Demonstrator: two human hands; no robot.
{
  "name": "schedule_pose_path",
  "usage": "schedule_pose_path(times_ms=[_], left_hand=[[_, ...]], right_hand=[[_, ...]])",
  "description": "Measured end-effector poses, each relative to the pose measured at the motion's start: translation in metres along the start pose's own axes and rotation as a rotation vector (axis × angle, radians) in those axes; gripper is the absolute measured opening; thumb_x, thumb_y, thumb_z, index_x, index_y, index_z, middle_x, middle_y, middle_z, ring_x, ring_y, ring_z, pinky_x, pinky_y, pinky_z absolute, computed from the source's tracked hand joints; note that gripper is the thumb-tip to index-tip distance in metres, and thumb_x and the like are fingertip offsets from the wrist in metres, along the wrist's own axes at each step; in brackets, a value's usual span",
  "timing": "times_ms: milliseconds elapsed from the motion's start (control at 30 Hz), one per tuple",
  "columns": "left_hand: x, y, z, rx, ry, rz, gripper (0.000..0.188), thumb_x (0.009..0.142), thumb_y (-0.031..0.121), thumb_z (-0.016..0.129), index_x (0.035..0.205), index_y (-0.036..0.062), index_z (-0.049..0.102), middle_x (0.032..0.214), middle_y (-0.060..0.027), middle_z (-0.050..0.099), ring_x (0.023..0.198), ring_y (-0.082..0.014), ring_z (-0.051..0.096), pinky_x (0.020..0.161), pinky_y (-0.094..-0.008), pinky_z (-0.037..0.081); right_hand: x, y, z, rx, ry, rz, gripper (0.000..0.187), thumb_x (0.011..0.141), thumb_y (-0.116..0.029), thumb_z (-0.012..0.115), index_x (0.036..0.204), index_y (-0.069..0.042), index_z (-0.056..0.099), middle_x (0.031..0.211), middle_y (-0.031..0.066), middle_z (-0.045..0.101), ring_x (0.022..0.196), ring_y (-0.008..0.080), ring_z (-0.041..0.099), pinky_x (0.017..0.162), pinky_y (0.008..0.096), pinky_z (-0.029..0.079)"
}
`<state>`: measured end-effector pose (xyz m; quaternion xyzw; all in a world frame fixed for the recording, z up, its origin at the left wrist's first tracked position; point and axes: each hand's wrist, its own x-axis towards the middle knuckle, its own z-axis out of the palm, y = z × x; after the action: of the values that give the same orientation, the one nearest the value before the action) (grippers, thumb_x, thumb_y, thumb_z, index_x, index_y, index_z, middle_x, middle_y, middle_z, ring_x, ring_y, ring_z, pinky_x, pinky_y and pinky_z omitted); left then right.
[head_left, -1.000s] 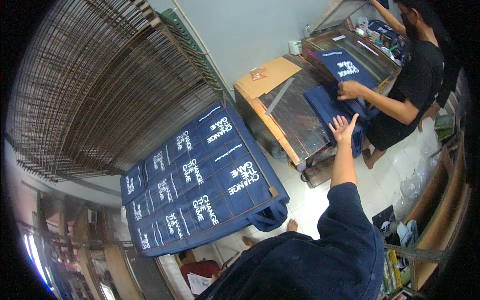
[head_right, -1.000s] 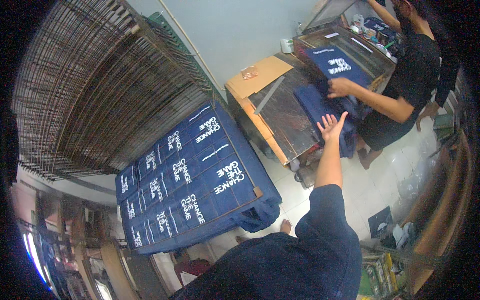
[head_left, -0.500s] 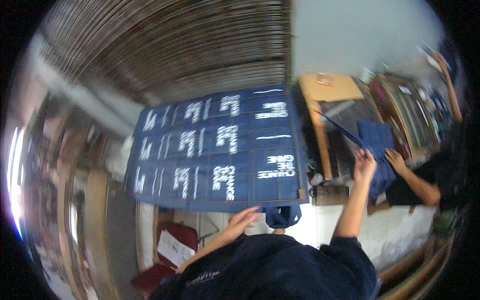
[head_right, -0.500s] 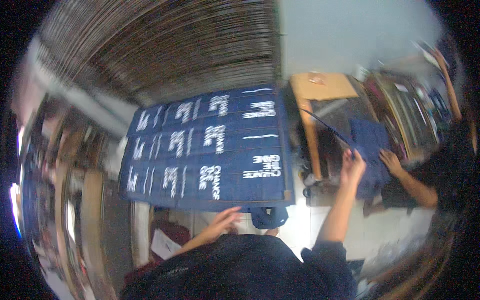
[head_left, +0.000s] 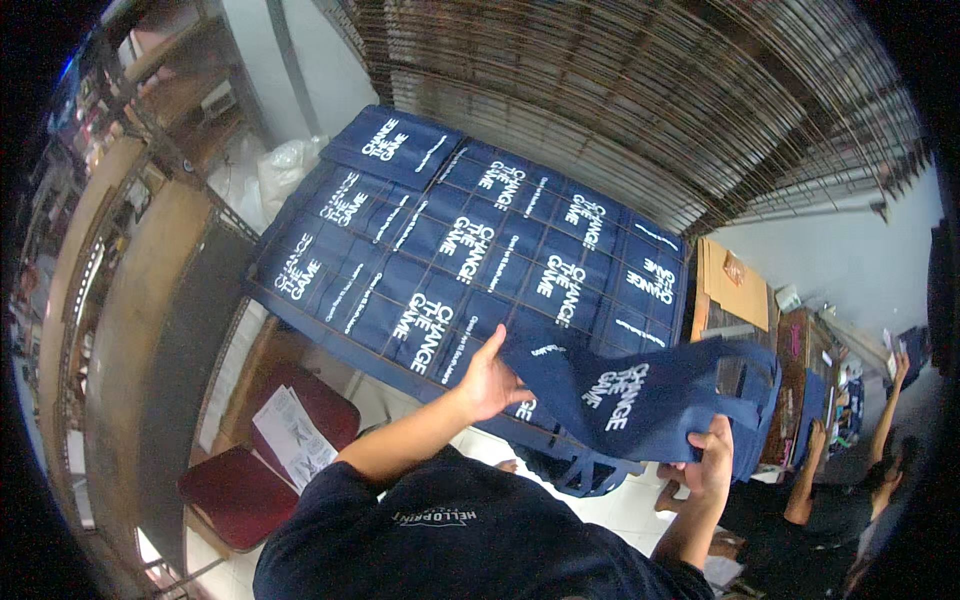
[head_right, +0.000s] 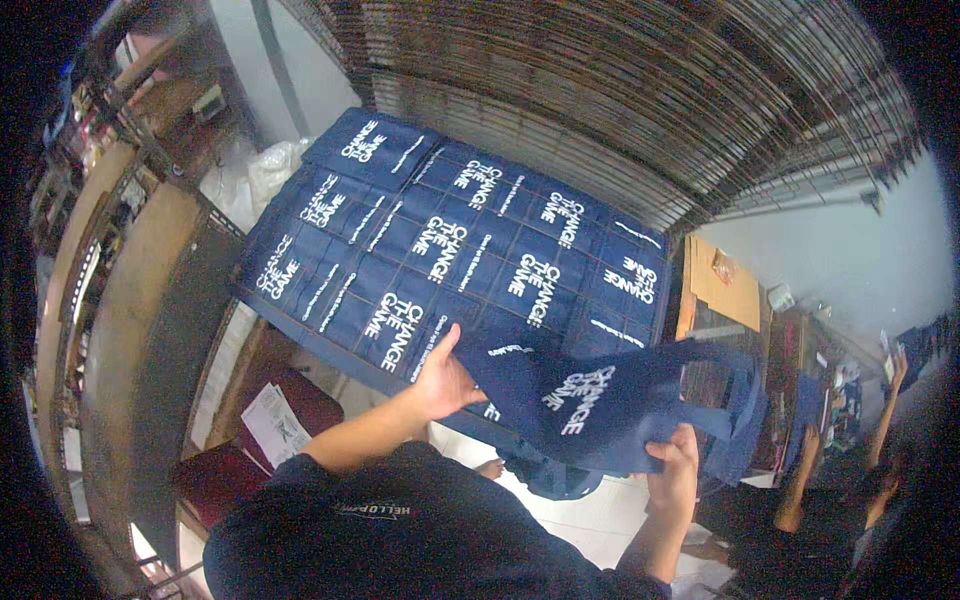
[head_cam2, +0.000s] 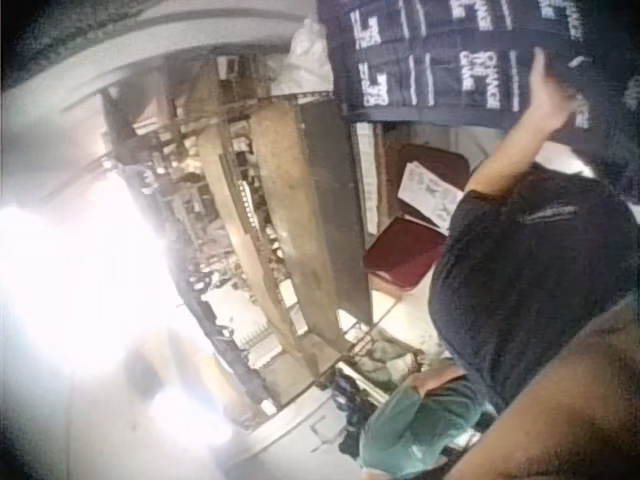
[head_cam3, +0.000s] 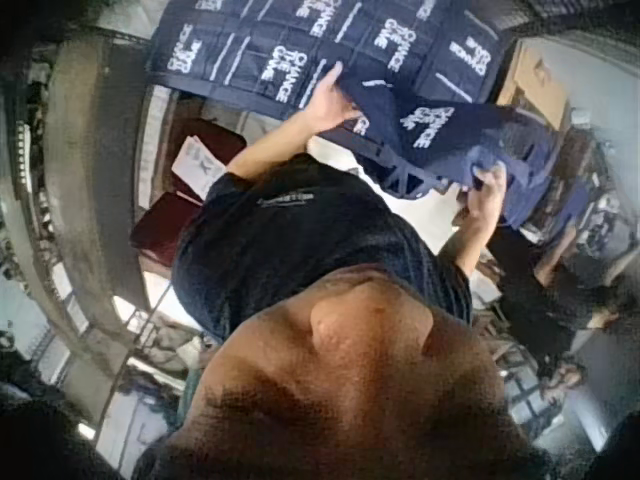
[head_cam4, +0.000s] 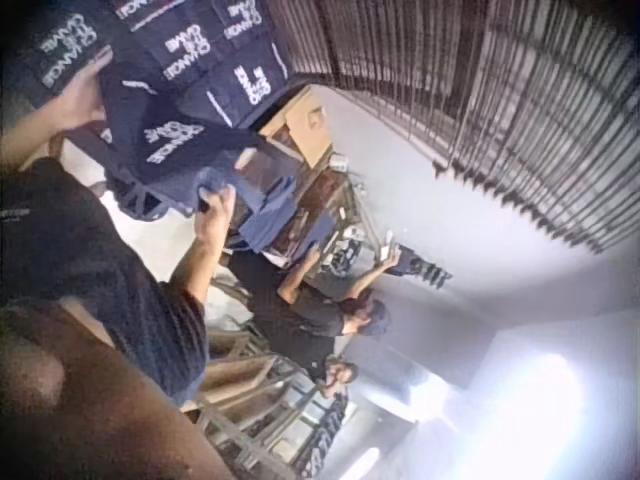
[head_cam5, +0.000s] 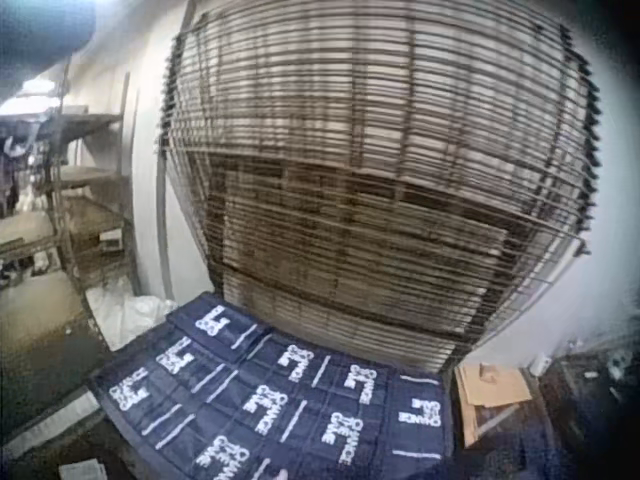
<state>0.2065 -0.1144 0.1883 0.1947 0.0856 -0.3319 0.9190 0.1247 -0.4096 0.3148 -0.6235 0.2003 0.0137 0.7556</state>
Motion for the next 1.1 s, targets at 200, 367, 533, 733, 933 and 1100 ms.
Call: schedule_pose_path(times_ms=[200, 367, 533, 733, 933, 1100], left_hand=[[0.009, 0.123, -0.031, 0.193, 0.061, 0.361, 0.054, 0.089, 0.053, 0.035, 0.134, 0.0257, 0.031, 0.134, -0.0053, 0.039, 0.111, -0.0259, 0.049, 0.075, -0.0409, 0.049], [0.049, 0.235, -0.069, 0.449, 0.229, 0.554, 0.038, 0.093, 0.030, 0.042, 0.130, 0.0195, 0.043, 0.105, 0.0016, 0.054, 0.077, -0.0091, 0.050, 0.052, -0.0229, 0.041], [0.128, 0.310, -0.146, 0.829, 0.574, 0.792, 0.033, 0.085, 0.010, 0.055, 0.118, 0.0078, 0.055, 0.093, -0.0032, 0.062, 0.074, -0.0121, 0.057, 0.059, -0.0301, 0.049], [0.161, 0.337, -0.181, 1.473, 0.919, 0.797, 0.034, 0.074, 0.010, 0.060, 0.107, 0.0015, 0.060, 0.094, -0.0222, 0.062, 0.091, -0.0331, 0.060, 0.081, -0.0378, 0.047], [0.171, 0.340, -0.182, 1.598, 0.946, 0.763, 0.033, 0.073, 0.010, 0.062, 0.105, 0.0021, 0.061, 0.096, -0.0215, 0.062, 0.091, -0.0337, 0.060, 0.082, -0.0388, 0.047], [0.172, 0.346, -0.183, 1.639, 0.945, 0.800, 0.030, 0.072, 0.009, 0.063, 0.100, 0.0014, 0.063, 0.094, -0.0200, 0.062, 0.089, -0.0327, 0.060, 0.081, -0.0386, 0.048]], right_hand=[[0.089, -0.014, 0.118, -0.161, -0.069, -0.149, 0.039, 0.070, -0.005, 0.052, 0.108, -0.005, 0.045, 0.089, 0.0075, 0.055, 0.063, 0.0172, 0.056, 0.042, 0.0240, 0.043], [0.222, 0.028, 0.153, -0.251, -0.047, -0.069, 0.050, 0.076, -0.006, 0.057, 0.122, -0.010, 0.036, 0.097, 0.0068, 0.047, 0.079, 0.0177, 0.053, 0.048, 0.0283, 0.043], [0.334, 0.097, 0.222, -0.244, -0.082, -0.111, 0.038, 0.079, -0.002, 0.053, 0.113, -0.007, 0.037, 0.090, 0.0078, 0.052, 0.069, 0.0169, 0.054, 0.045, 0.0279, 0.045], [0.391, 0.149, 0.247, -0.382, 0.141, 0.052, 0.051, 0.080, -0.001, 0.054, 0.124, -0.011, 0.030, 0.090, 0.0094, 0.053, 0.058, 0.0176, 0.053, 0.042, 0.0285, 0.044], [0.406, 0.166, 0.228, -0.300, 0.161, 0.099, 0.078, 0.078, -0.001, 0.056, 0.139, -0.007, 0.008, 0.099, 0.0141, 0.052, 0.064, 0.0194, 0.055, 0.049, 0.0305, 0.047], [0.400, 0.157, 0.244, -0.316, 0.192, 0.127, 0.076, 0.079, -0.001, 0.056, 0.139, -0.009, 0.010, 0.111, 0.0164, 0.050, 0.070, 0.0230, 0.058, 0.053, 0.0303, 0.046]])
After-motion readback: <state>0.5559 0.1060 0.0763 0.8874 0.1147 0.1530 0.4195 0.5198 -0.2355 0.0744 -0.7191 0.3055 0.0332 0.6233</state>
